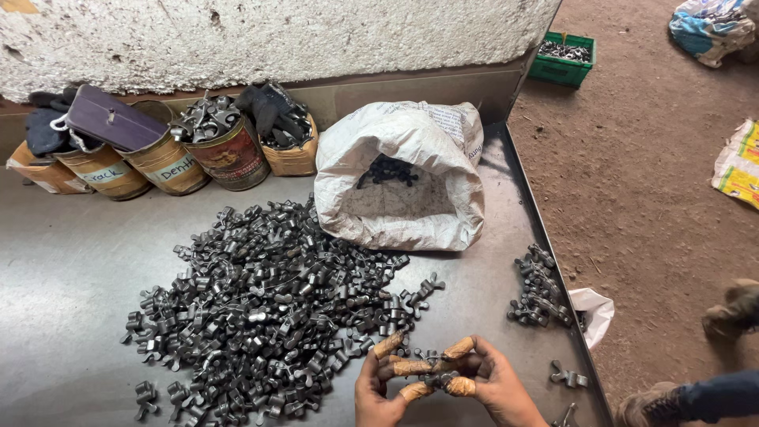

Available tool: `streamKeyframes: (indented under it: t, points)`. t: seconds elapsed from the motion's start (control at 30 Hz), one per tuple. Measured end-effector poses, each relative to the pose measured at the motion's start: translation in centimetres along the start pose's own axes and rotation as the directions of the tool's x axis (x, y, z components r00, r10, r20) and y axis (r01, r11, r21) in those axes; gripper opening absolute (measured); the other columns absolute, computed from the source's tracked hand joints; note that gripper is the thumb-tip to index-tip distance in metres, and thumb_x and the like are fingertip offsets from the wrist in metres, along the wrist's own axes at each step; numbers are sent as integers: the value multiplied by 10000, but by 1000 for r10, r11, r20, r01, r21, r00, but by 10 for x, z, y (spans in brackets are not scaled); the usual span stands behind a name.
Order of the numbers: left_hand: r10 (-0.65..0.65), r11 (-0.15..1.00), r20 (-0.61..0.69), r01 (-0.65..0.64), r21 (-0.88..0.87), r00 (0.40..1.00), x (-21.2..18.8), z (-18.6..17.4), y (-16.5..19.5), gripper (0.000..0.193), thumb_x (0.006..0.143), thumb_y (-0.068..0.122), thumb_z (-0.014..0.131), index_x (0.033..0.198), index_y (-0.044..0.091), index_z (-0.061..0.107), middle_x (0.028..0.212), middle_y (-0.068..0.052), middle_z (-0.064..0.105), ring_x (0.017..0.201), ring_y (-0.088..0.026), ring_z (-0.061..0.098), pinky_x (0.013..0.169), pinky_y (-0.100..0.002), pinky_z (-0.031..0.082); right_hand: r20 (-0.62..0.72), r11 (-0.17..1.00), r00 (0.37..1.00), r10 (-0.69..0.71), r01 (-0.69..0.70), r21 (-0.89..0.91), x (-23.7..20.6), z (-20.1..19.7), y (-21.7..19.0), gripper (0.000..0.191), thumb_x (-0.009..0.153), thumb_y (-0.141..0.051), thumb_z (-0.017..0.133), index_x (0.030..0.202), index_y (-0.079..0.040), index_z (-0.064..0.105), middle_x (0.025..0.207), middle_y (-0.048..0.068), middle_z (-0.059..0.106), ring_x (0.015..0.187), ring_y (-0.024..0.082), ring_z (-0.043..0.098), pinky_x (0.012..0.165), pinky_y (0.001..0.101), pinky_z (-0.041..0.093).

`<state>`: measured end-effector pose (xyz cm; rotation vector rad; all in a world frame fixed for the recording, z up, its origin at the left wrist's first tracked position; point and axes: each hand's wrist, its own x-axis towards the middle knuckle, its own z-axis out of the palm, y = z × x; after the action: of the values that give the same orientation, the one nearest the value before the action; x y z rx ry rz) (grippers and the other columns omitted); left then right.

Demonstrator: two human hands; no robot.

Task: The person repeatedly picks small dark metal parts from a pile on a metal table, separates them by hand, and places them into a white sack. The hands work continuously over the pile, moving parts from the table into the sack.

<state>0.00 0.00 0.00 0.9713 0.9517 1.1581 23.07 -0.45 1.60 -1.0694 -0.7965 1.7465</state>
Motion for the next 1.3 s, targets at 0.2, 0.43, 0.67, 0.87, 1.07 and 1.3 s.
streamKeyframes:
  t: [0.2, 0.43, 0.67, 0.87, 1.07, 1.3]
  points:
    - [84, 989, -129, -67, 131, 988, -15, 16, -3, 766, 637, -106, 863, 1333, 42, 577, 913, -114, 843, 975, -218, 799, 1006, -404, 557, 2, 968, 1000, 31, -31, 248, 8, -4, 8, 423, 775, 5, 808, 1129, -7, 578, 1078, 87, 690, 995, 202, 698, 871, 355, 592]
    - [198, 970, -132, -174, 169, 971, -15, 18, -1, 779, 627, -118, 884, 1323, 43, 573, 900, -113, 836, 982, -214, 797, 1027, -410, 524, 18, 933, 987, 157, -154, 325, 9, 0, 5, 418, 794, -12, 783, 1149, -38, 566, 1161, 131, 711, 991, 182, 697, 862, 317, 570]
    - [18, 997, -199, -33, -72, 980, -10, 11, -24, 755, 628, -123, 877, 1298, 34, 567, 938, -138, 798, 859, -201, 769, 818, -371, 609, 0, 950, 999, 50, -47, 309, 9, 1, 8, 301, 781, 30, 748, 1060, 3, 635, 1138, 146, 737, 1059, 216, 715, 948, 355, 582]
    - [-78, 946, -59, 55, -320, 995, -1, 6, -54, 751, 661, -126, 908, 1332, -26, 586, 977, -153, 711, 822, -192, 698, 757, -345, 631, -29, 964, 999, -43, 49, 261, 16, -5, 30, 288, 915, -40, 740, 1180, 57, 686, 1042, 114, 712, 896, 167, 652, 740, 307, 534]
    - [-147, 923, 59, 159, -350, 987, -1, 10, -52, 641, 667, -95, 893, 1246, -42, 622, 1106, -169, 755, 1000, -232, 761, 883, -396, 655, -101, 952, 994, 47, -14, 306, 19, -4, 42, 306, 868, -127, 724, 1112, 46, 662, 998, 127, 741, 886, 197, 734, 753, 334, 620]
    - [-177, 920, 56, 186, -344, 983, -1, 11, -54, 589, 690, -94, 883, 1222, -61, 634, 1086, -179, 764, 987, -250, 767, 880, -405, 657, -52, 955, 998, 24, -8, 296, 16, -10, 46, 343, 861, -169, 743, 1107, 57, 665, 976, 120, 749, 844, 177, 732, 685, 285, 593]
